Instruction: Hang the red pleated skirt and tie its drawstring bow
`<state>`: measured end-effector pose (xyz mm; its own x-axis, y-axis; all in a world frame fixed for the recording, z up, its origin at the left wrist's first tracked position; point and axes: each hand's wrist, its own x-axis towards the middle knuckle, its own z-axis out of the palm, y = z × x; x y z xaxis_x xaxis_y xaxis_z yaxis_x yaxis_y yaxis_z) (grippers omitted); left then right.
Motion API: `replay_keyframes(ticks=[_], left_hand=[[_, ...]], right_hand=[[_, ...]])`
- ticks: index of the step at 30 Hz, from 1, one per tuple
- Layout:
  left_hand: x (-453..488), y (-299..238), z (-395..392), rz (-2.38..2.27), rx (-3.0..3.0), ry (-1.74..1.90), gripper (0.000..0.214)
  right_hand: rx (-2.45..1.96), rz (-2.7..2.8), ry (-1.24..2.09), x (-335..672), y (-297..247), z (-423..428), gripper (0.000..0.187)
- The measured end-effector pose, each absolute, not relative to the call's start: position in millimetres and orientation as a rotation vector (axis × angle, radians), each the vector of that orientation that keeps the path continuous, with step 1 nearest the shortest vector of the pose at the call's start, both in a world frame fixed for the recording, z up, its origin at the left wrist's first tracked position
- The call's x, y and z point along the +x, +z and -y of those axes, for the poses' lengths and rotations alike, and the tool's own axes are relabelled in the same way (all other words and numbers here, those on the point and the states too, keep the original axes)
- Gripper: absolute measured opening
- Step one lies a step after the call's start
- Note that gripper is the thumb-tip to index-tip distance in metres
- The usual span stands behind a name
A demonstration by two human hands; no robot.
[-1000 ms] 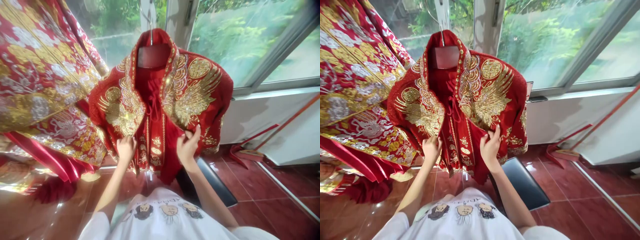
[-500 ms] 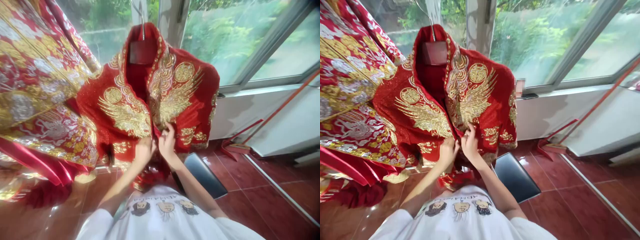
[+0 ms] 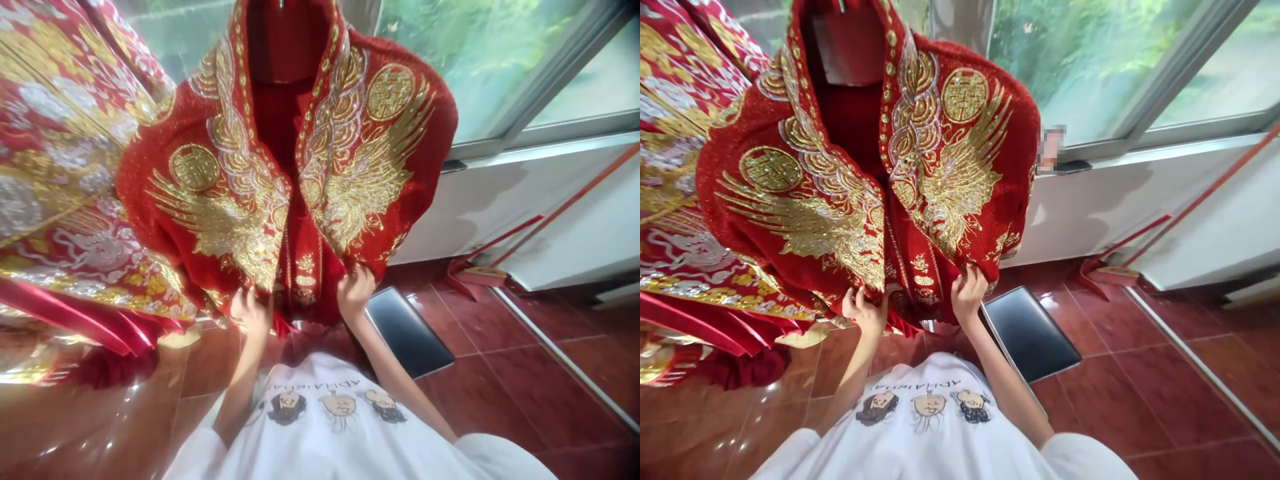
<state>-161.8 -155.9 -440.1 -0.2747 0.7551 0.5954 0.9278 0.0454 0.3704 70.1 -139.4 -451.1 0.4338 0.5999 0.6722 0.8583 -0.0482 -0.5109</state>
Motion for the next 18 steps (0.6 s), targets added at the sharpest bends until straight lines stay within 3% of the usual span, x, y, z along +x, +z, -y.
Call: replay_keyframes(ticks=[3, 5, 7, 12, 15, 18], left_hand=[[-182, -443, 168, 2.025, -1.804, -0.995, 0.034], [-188, -443, 175, 2.025, -1.899, -0.933, 0.017], [-189, -443, 181, 2.029, -1.953, -0.898, 0.015], [-183, -449, 193, 1.997, -2.066, -0.860, 0.022], [-181, -457, 192, 2.045, -2.036, -0.851, 0.013], [-186, -466, 190, 2.136, -1.960, -0.858, 0.012]], right_hand=[[-1.799, 1.273, -0.311, 84, -463, 135, 0.065], [-1.806, 1.280, -0.243, 93, -469, 129, 0.059], [-1.769, 1.287, -0.177, 98, -474, 123, 0.046], [-1.717, 1.317, -0.183, 90, -480, 121, 0.047], [-1.744, 1.242, -0.328, 85, -476, 117, 0.067], [-1.783, 1.135, -0.376, 96, -470, 110, 0.053]])
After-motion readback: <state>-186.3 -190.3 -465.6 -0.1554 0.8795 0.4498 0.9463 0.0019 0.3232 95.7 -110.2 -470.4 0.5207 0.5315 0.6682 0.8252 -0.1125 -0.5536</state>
